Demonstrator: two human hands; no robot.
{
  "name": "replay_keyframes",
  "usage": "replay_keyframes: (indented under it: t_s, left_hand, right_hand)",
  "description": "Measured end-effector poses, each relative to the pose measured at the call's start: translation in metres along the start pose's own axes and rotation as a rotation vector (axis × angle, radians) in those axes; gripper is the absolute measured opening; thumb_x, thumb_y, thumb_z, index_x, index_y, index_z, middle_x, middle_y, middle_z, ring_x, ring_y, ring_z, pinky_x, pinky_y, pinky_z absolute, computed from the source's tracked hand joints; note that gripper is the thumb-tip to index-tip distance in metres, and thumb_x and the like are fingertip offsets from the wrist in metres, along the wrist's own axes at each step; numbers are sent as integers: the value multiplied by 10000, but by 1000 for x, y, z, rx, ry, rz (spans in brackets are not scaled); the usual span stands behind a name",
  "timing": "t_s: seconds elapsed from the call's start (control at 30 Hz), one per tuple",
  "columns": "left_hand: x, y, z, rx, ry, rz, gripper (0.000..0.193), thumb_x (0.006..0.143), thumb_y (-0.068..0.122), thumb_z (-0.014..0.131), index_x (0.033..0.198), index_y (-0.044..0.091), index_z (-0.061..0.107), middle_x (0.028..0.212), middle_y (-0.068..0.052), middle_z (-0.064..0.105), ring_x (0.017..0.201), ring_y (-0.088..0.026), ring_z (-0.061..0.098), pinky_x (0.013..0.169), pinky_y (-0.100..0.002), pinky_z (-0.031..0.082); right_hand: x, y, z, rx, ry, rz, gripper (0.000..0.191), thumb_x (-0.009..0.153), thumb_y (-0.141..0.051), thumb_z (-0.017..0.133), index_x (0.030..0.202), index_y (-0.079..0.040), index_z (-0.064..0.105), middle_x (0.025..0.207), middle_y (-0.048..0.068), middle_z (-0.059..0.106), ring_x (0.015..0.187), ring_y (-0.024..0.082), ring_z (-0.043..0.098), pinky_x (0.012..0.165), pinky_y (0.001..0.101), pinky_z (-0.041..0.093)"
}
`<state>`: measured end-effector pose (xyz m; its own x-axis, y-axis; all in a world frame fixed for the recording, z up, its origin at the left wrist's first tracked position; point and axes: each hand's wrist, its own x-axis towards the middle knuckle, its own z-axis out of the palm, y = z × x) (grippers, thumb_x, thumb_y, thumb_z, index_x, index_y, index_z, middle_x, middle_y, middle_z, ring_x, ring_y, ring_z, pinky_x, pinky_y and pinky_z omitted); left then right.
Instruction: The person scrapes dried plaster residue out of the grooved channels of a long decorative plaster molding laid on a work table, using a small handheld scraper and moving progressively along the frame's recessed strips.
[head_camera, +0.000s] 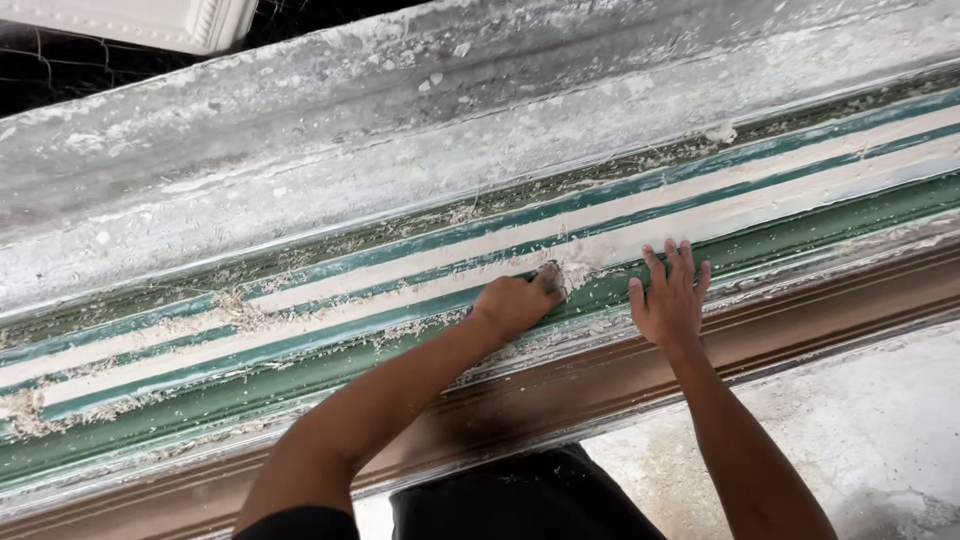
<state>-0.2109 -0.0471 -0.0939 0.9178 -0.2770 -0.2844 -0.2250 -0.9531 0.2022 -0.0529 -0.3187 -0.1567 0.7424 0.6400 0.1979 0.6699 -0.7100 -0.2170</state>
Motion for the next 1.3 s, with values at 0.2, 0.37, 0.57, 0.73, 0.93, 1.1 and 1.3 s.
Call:
replay_keyframes:
  t_s: [0.2, 0.37, 0.57, 0.73, 0.93, 1.1, 1.3]
  left_hand:
    - [-43, -22, 18, -7, -117, -72, 676, 881, -12, 572, 1453, 323, 439, 1652, -183, 252, 746, -339, 761, 553, -451, 657]
    - [59, 23, 6, -16, -29, -27, 431, 974, 70, 590, 1389, 169, 529, 1336, -194, 668, 849, -337, 759, 646, -476, 647]
    - [22, 9, 7, -46, -66, -45, 742, 838, -45, 575, 1505, 211, 374, 1612, -302, 301, 778, -363, 760, 574, -478, 660]
    - [37, 12, 8, -56, 33, -5, 701, 824, -47, 592, 1453, 244, 489, 1572, -264, 318, 792, -407, 754, 568, -467, 661]
    - [93, 45, -17, -40, 17, -66, 510, 900, 75, 638, 1383, 194, 525, 1556, -245, 432, 861, -352, 766, 663, -459, 660]
    - [29, 17, -6, -46, -93, -110, 661, 843, 8, 629, 1430, 285, 507, 1625, -197, 269, 744, -369, 758, 585, -484, 651]
    - [72, 38, -14, 8, -41, -86, 599, 933, 77, 605, 1459, 343, 496, 1648, -124, 312, 781, -344, 756, 623, -478, 649]
  right_hand:
    - [-2, 3, 1, -2, -3, 17, 540, 1012, -370, 526, 1486, -111, 541, 1586, 221, 404, 1549, 421, 270, 1213, 701, 137]
    - [-4, 4, -1, 38, 47, -20, 506, 1071, -373, 527, 1485, -84, 560, 1609, 222, 416, 1565, 420, 290, 1223, 700, 166]
    - [-2, 7, 2, 29, 20, 22, 528, 1006, -383, 535, 1436, -79, 580, 1562, 227, 429, 1540, 421, 294, 1213, 698, 148]
    - [-4, 5, 0, 19, -8, 43, 530, 1012, -380, 535, 1443, -74, 579, 1588, 225, 415, 1551, 416, 283, 1220, 696, 138]
    - [3, 3, -9, -3, -2, 24, 564, 976, -398, 538, 1426, -58, 562, 1593, 223, 398, 1553, 403, 263, 1219, 690, 135]
    - [2, 6, -5, 7, -18, 37, 541, 996, -380, 534, 1434, -63, 557, 1594, 220, 397, 1553, 403, 258, 1211, 695, 139]
    - [-2, 11, 0, 79, 56, -29, 574, 1006, -385, 552, 1464, -40, 529, 1573, 213, 403, 1527, 415, 292, 1198, 695, 162]
